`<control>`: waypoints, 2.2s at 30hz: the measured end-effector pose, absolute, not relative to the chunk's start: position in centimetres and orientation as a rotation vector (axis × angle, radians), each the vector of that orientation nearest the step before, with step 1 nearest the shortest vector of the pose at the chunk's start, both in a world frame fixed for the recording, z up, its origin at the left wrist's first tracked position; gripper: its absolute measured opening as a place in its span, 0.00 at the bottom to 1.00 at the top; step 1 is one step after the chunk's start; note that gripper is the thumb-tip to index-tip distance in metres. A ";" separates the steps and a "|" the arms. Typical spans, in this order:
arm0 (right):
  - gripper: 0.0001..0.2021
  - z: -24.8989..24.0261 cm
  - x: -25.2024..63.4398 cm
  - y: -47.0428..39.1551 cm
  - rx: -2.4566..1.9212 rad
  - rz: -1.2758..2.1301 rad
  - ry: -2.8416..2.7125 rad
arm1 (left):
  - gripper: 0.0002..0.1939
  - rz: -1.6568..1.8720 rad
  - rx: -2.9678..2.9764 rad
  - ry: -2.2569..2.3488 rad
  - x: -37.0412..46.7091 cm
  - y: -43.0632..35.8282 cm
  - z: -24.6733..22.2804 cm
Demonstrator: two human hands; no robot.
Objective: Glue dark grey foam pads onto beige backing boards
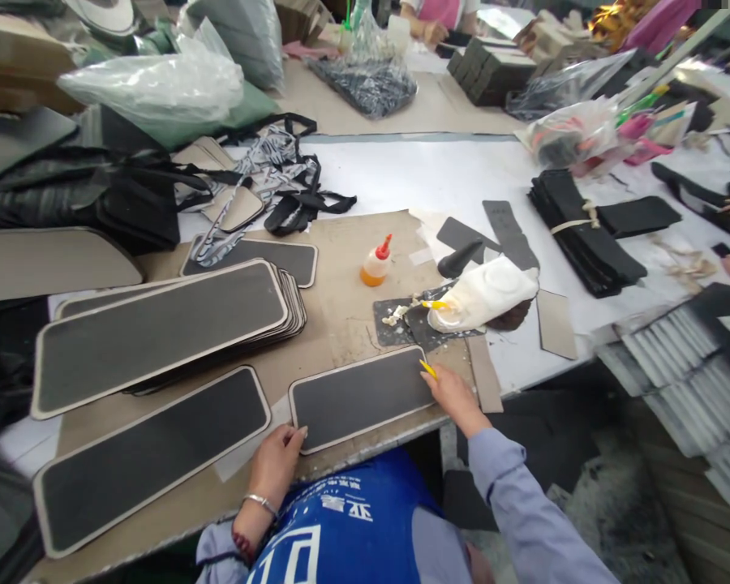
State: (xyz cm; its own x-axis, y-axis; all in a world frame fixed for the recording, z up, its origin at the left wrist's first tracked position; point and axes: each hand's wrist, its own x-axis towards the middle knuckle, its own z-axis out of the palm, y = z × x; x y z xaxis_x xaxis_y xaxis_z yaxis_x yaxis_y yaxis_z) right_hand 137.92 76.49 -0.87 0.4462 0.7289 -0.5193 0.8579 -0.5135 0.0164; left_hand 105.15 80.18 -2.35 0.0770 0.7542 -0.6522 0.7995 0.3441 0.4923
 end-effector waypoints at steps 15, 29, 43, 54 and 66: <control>0.14 -1.3 138.1 76.2 2.420 -0.690 1.413 | 0.15 -0.100 1.419 1.669 105.4 80.5 -2.0; 0.15 -1.4 138.1 76.3 2.426 -0.668 1.377 | 0.13 -0.040 1.448 1.692 105.5 80.3 -1.8; 0.12 -0.6 137.7 76.1 2.668 -0.545 1.291 | 0.10 0.126 1.477 1.771 105.6 80.1 -1.1; 0.15 -3.0 140.0 75.8 2.880 -1.050 1.267 | 0.19 0.367 0.931 1.684 105.8 80.6 -2.4; 0.15 -1.9 139.2 76.0 2.798 -1.095 1.415 | 0.16 0.273 0.973 1.654 105.6 81.2 -2.3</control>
State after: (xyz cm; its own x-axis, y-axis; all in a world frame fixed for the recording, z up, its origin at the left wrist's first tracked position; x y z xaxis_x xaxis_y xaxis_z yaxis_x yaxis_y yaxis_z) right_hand 139.16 76.01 -1.93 0.4242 0.7708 -0.4752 0.6534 -0.6239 -0.4288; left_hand 105.61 81.16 -2.34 -0.0171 0.7135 -0.7005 0.4508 0.6308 0.6315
